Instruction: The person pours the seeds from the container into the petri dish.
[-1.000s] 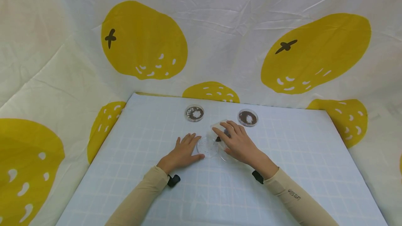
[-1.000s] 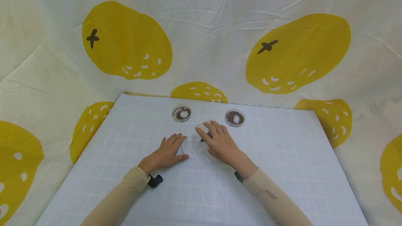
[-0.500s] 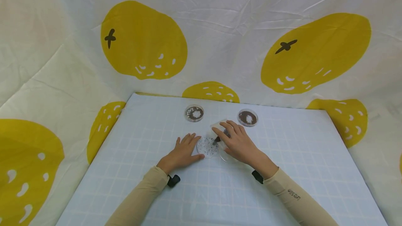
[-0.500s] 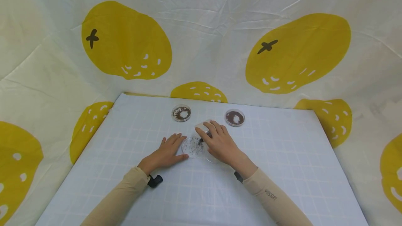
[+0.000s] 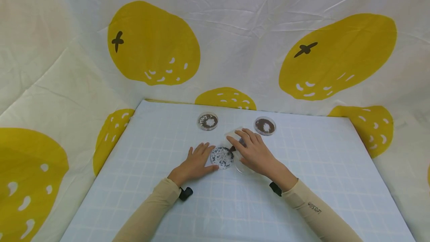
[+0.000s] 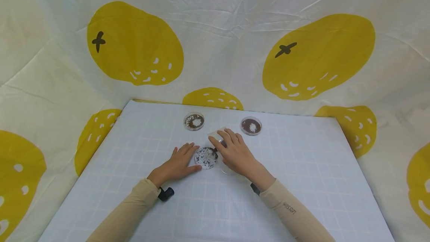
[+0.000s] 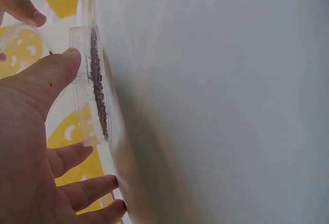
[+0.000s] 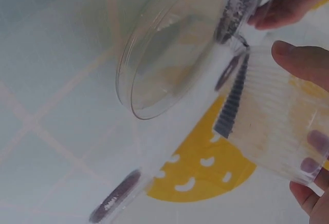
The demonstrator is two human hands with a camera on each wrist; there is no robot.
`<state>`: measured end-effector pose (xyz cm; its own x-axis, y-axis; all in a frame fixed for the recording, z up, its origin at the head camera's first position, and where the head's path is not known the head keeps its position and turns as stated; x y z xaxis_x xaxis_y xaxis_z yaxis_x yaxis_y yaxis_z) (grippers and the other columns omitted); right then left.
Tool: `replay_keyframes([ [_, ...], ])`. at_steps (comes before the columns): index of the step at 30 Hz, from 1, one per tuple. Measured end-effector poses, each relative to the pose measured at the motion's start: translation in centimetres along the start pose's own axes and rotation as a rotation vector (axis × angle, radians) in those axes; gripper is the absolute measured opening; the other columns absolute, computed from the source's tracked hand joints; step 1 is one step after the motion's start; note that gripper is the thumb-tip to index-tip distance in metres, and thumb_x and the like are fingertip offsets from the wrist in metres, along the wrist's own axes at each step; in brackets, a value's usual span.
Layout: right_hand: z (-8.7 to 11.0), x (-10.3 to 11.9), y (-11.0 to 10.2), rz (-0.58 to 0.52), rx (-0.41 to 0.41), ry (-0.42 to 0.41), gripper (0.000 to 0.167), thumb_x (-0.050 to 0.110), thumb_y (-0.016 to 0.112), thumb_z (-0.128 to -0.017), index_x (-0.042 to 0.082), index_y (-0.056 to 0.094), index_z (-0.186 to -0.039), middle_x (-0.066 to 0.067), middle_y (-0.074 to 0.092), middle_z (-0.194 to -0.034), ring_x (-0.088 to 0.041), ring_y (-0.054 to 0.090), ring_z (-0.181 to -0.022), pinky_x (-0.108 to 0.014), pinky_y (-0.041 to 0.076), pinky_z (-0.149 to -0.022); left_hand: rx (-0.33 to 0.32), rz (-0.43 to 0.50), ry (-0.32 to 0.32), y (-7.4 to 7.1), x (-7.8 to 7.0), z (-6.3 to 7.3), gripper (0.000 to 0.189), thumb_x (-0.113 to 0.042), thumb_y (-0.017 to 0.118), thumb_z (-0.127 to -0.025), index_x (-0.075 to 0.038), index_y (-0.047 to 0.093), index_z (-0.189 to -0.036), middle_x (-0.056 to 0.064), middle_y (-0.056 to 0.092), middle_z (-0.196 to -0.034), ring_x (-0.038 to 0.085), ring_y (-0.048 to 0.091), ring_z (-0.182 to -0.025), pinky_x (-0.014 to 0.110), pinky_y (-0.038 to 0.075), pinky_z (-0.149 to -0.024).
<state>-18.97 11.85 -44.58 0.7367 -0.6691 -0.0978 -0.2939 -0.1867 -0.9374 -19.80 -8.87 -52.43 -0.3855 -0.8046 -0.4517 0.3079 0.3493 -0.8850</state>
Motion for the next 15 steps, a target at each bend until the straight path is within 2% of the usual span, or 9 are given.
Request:
replay_keyframes([
  [15,0.04,0.21,-0.23,0.007,-0.046,-0.034,0.098,0.021,0.093,-0.069,0.016,0.042,-0.151,-0.020,0.043,-0.145,-0.041,0.038,-0.134,-0.056,0.041,-0.097,0.013,-0.019,0.004,-0.08,-0.12,0.03,0.082,-0.058,0.059,-0.095,-0.013,0.030,-0.157,0.017,0.024,-0.161,0.036,0.016,-0.149,0.067,0.010,-0.113],
])
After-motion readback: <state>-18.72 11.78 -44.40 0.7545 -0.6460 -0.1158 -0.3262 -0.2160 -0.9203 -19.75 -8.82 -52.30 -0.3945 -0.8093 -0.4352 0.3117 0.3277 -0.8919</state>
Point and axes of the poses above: each hand's wrist, its own z-axis away from the middle knuckle, its own y-axis out of the palm, x = y × z, the point moved 5 cm from there along -z, towards the middle knuckle
